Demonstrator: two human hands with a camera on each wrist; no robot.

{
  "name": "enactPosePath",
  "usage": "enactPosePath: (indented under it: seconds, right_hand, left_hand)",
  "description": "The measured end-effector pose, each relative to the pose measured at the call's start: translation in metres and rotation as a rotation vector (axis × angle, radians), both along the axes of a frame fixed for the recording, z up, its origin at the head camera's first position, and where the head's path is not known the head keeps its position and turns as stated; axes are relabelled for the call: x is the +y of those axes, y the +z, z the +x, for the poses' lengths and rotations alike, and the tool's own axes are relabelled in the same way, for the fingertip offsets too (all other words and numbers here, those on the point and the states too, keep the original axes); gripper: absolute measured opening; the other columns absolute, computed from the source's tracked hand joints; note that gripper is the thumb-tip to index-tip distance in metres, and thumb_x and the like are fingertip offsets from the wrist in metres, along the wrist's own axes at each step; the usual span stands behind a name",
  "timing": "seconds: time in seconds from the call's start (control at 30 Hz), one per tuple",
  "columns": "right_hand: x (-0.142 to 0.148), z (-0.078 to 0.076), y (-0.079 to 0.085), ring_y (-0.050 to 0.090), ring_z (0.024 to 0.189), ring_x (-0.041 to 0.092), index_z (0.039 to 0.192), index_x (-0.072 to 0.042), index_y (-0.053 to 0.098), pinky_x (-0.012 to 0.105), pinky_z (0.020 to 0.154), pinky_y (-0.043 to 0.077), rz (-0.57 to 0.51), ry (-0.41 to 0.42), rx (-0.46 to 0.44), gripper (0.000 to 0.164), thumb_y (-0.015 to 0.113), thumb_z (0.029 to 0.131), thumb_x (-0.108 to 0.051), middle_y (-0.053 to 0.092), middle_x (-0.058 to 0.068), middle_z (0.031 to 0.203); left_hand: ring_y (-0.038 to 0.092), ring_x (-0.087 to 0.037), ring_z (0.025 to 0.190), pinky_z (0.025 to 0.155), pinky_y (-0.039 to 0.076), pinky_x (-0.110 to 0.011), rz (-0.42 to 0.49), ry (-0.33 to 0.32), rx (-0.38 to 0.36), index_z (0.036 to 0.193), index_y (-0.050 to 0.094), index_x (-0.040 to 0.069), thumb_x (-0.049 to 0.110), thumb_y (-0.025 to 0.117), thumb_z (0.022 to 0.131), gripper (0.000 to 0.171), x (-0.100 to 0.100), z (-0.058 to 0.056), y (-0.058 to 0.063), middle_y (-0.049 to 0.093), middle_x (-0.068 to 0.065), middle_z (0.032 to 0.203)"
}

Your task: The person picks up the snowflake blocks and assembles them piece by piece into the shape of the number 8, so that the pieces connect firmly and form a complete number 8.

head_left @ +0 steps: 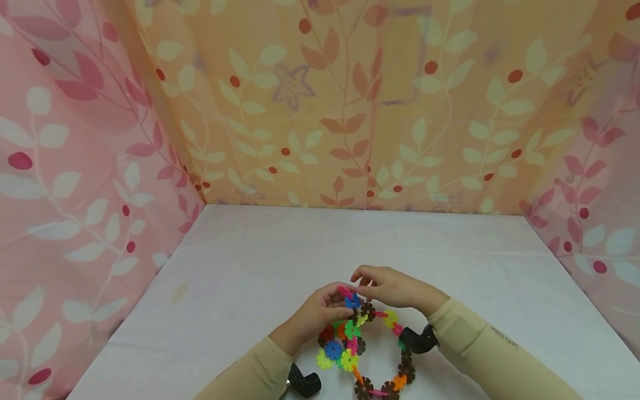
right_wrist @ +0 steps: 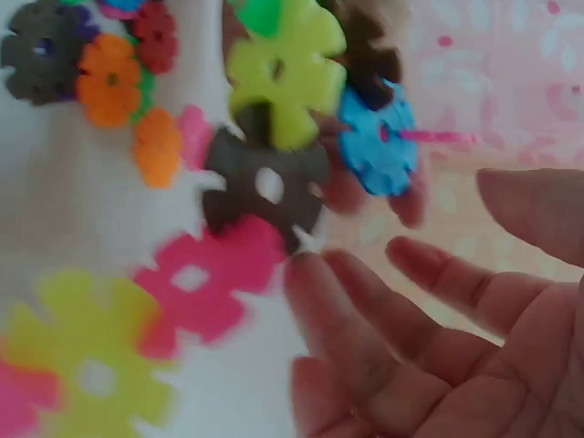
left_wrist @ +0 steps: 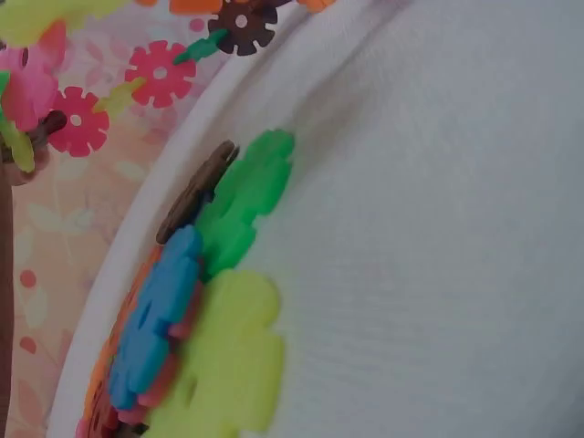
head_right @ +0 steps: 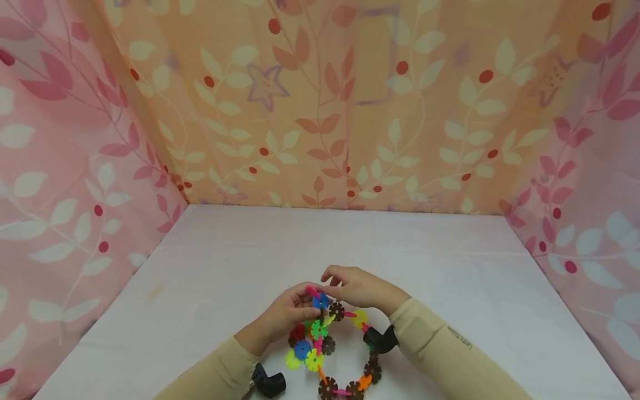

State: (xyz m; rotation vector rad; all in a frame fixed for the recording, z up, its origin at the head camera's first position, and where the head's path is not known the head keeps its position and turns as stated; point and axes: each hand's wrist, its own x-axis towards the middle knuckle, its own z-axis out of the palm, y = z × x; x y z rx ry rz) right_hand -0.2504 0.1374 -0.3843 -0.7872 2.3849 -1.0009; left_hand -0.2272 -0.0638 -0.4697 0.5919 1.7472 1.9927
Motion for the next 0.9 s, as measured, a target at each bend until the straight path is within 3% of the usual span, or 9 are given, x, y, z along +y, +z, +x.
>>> enactPosePath:
  seconds: [0.1, 0.27, 0.37, 0.47, 0.57, 0.63, 0.77, 0.83, 0.9]
  right_hand:
    - [-0.001, 0.0, -0.008, 0.057, 0.073, 0.02, 0.118, -0.014, 0.05, 0.038, 0.065, 0.05, -0.002, -0.016, -0.05, 0.032, 0.058, 0.09, -0.028, 0.061, 0.003, 0.085]
    - [-0.005, 0.0, -0.02, 0.053, 0.066, 0.018, 0.12, -0.011, 0.049, 0.032, 0.055, 0.047, -0.015, -0.04, -0.009, 0.035, 0.059, 0.09, -0.025, 0.057, 0.003, 0.082]
    - [-0.003, -0.001, -0.022, 0.051, 0.066, 0.018, 0.114, -0.01, 0.054, 0.031, 0.055, 0.045, 0.009, -0.03, 0.015, 0.025, 0.057, 0.091, -0.017, 0.056, 0.003, 0.081]
    - [0.005, -0.003, -0.024, 0.051, 0.072, 0.018, 0.111, -0.011, 0.057, 0.031, 0.062, 0.046, 0.037, -0.013, 0.017, 0.021, 0.056, 0.091, -0.015, 0.057, 0.0, 0.082]
    - [0.016, -0.005, -0.025, 0.052, 0.076, 0.018, 0.112, -0.014, 0.058, 0.033, 0.067, 0.046, 0.047, -0.016, -0.008, 0.021, 0.054, 0.092, -0.017, 0.057, -0.001, 0.086]
    - [0.024, -0.007, -0.025, 0.051, 0.077, 0.019, 0.113, -0.013, 0.058, 0.034, 0.068, 0.045, 0.042, -0.028, -0.033, 0.021, 0.053, 0.093, -0.018, 0.057, 0.0, 0.086]
    - [0.035, -0.009, -0.024, 0.052, 0.074, 0.02, 0.113, -0.012, 0.057, 0.035, 0.066, 0.044, 0.023, -0.043, -0.084, 0.022, 0.052, 0.093, -0.019, 0.056, 0.004, 0.085]
    - [0.038, -0.01, -0.024, 0.053, 0.072, 0.021, 0.114, -0.01, 0.056, 0.035, 0.065, 0.045, 0.006, -0.035, -0.115, 0.023, 0.051, 0.094, -0.019, 0.056, 0.006, 0.084]
    - [0.039, -0.009, -0.024, 0.053, 0.07, 0.021, 0.116, -0.01, 0.055, 0.034, 0.063, 0.045, -0.011, -0.031, -0.15, 0.024, 0.05, 0.094, -0.019, 0.055, 0.007, 0.084]
  left_hand:
    - [0.061, -0.022, 0.098, 0.081, 0.051, -0.034, -0.041, 0.071, 0.036, 0.12, 0.054, 0.005, 0.01, 0.065, 0.084, 0.038, 0.003, -0.002, -0.003, 0.061, -0.012, 0.111]
    - [0.06, -0.018, 0.08, 0.068, 0.052, -0.031, -0.261, 0.19, 0.131, 0.115, 0.058, 0.01, 0.02, 0.072, 0.079, 0.04, 0.009, -0.004, -0.001, 0.062, -0.004, 0.091]
    - [0.056, -0.015, 0.069, 0.059, 0.049, -0.026, -0.417, 0.212, 0.135, 0.117, 0.055, 0.01, 0.021, 0.075, 0.076, 0.046, 0.009, -0.002, 0.002, 0.059, -0.002, 0.084]
    - [0.051, -0.013, 0.058, 0.051, 0.044, -0.025, -0.527, 0.197, 0.103, 0.107, 0.058, 0.012, 0.023, 0.074, 0.077, 0.035, 0.002, -0.001, 0.002, 0.057, -0.001, 0.074]
    - [0.053, -0.012, 0.054, 0.049, 0.046, -0.025, -0.508, 0.06, 0.016, 0.092, 0.062, 0.006, 0.019, 0.066, 0.084, 0.015, -0.006, 0.005, 0.005, 0.061, -0.002, 0.069]
    - [0.06, -0.014, 0.058, 0.054, 0.051, -0.028, -0.433, -0.138, -0.086, 0.089, 0.064, 0.0, 0.016, 0.058, 0.09, 0.016, -0.01, 0.009, 0.006, 0.065, -0.007, 0.073]
    - [0.066, -0.018, 0.087, 0.076, 0.053, -0.032, -0.311, -0.554, -0.335, 0.106, 0.062, -0.005, 0.011, 0.048, 0.094, 0.025, -0.009, 0.021, 0.006, 0.068, -0.012, 0.098]
    - [0.063, -0.018, 0.098, 0.082, 0.05, -0.032, -0.281, -0.609, -0.378, 0.111, 0.061, -0.003, 0.011, 0.048, 0.094, 0.026, -0.005, 0.024, 0.002, 0.066, -0.01, 0.105]
    - [0.061, -0.017, 0.101, 0.084, 0.049, -0.03, -0.274, -0.562, -0.326, 0.111, 0.063, 0.001, 0.012, 0.051, 0.093, 0.025, -0.002, 0.024, -0.001, 0.066, -0.008, 0.106]
